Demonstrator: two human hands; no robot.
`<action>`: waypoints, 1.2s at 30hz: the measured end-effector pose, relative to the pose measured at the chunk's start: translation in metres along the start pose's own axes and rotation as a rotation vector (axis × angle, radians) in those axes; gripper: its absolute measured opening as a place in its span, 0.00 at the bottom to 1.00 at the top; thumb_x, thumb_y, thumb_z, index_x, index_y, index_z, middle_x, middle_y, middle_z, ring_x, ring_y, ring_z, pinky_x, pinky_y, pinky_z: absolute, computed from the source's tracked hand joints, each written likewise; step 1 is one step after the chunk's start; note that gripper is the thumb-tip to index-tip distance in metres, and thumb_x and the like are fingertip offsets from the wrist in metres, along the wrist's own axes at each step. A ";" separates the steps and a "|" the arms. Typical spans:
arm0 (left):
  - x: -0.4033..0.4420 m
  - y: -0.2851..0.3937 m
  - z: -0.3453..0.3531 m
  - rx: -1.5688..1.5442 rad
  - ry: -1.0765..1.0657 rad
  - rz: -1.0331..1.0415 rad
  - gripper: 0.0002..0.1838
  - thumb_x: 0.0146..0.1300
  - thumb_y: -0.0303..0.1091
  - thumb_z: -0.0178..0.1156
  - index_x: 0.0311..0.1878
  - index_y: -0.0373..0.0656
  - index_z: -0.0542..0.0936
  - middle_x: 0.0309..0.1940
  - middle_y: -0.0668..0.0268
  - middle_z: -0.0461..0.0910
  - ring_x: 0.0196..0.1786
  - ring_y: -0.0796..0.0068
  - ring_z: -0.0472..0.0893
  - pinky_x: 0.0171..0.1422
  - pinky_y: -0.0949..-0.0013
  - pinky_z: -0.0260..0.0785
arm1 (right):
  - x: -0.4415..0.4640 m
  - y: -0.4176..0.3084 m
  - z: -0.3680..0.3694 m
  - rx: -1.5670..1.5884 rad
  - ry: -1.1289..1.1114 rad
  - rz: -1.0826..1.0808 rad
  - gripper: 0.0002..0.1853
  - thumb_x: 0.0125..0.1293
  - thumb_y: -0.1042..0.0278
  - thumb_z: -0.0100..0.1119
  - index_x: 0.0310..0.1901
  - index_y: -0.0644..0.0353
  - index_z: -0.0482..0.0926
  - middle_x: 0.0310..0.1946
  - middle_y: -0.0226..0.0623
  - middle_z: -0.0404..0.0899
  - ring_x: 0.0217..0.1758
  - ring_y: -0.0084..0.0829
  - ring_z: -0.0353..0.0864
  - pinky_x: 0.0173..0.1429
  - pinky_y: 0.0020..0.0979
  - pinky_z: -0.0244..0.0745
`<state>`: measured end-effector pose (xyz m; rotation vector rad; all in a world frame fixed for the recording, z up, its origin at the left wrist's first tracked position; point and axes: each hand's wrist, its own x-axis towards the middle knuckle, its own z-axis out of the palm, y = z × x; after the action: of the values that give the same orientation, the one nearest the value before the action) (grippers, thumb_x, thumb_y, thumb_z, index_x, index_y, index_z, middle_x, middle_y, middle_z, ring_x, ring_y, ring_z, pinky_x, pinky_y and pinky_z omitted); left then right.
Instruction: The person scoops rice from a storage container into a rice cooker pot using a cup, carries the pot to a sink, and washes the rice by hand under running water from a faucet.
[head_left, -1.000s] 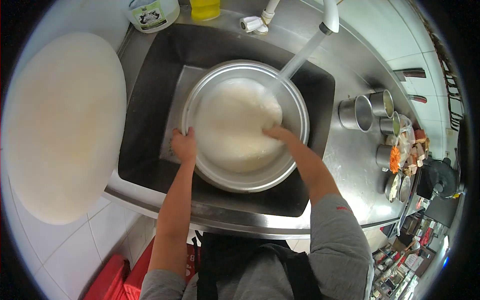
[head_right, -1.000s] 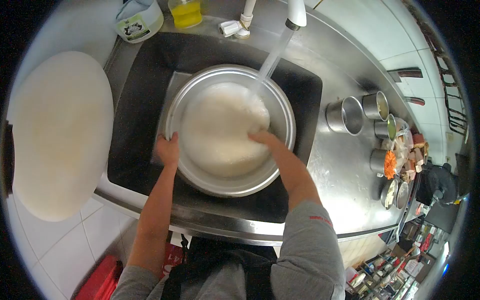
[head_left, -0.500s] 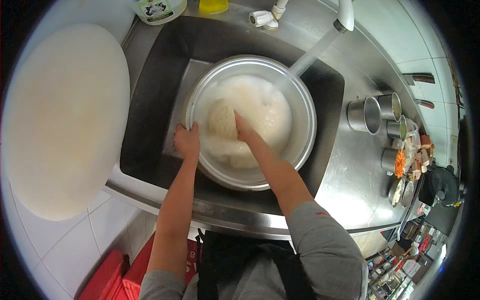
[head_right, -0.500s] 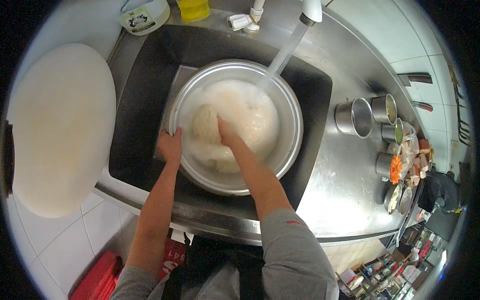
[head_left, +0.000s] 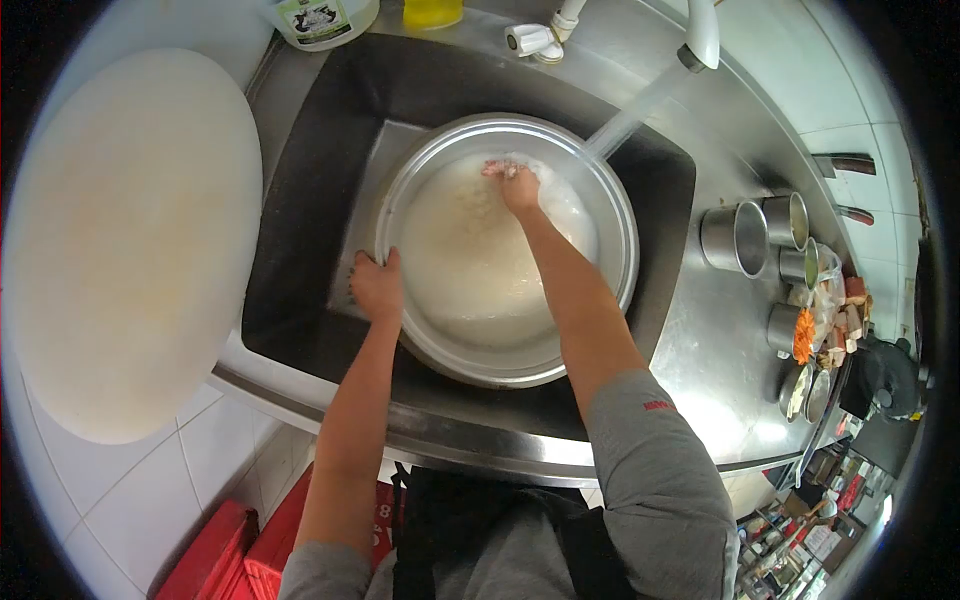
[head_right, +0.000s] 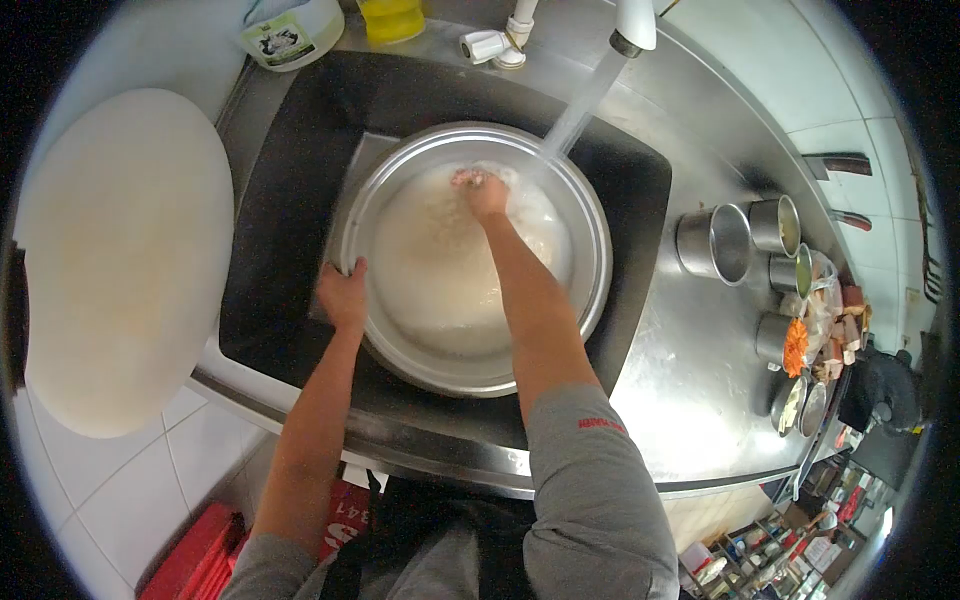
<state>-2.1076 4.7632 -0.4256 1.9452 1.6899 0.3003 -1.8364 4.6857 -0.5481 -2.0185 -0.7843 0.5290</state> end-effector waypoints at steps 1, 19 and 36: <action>0.000 -0.002 0.001 0.005 0.005 0.013 0.22 0.54 0.44 0.65 0.38 0.31 0.74 0.34 0.43 0.79 0.40 0.43 0.80 0.46 0.50 0.71 | -0.009 -0.009 0.005 -0.223 -0.009 0.004 0.14 0.61 0.62 0.53 0.48 0.46 0.80 0.45 0.36 0.78 0.47 0.39 0.76 0.53 0.41 0.71; 0.000 -0.003 0.002 -0.030 -0.030 -0.002 0.23 0.53 0.43 0.66 0.40 0.29 0.75 0.35 0.43 0.80 0.40 0.44 0.80 0.45 0.52 0.72 | -0.193 -0.050 0.009 -0.679 -0.967 0.019 0.16 0.58 0.69 0.53 0.49 0.57 0.76 0.55 0.46 0.73 0.57 0.46 0.73 0.54 0.44 0.72; 0.001 -0.006 0.004 0.006 -0.017 0.012 0.25 0.54 0.46 0.64 0.42 0.30 0.75 0.36 0.44 0.79 0.40 0.44 0.80 0.46 0.50 0.71 | -0.033 -0.068 0.035 -0.724 -0.494 -0.221 0.36 0.54 0.33 0.56 0.59 0.47 0.73 0.64 0.38 0.67 0.70 0.44 0.59 0.70 0.57 0.48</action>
<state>-2.1103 4.7635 -0.4321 1.9572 1.6705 0.2829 -1.9041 4.7106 -0.5067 -2.4248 -1.6674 0.6905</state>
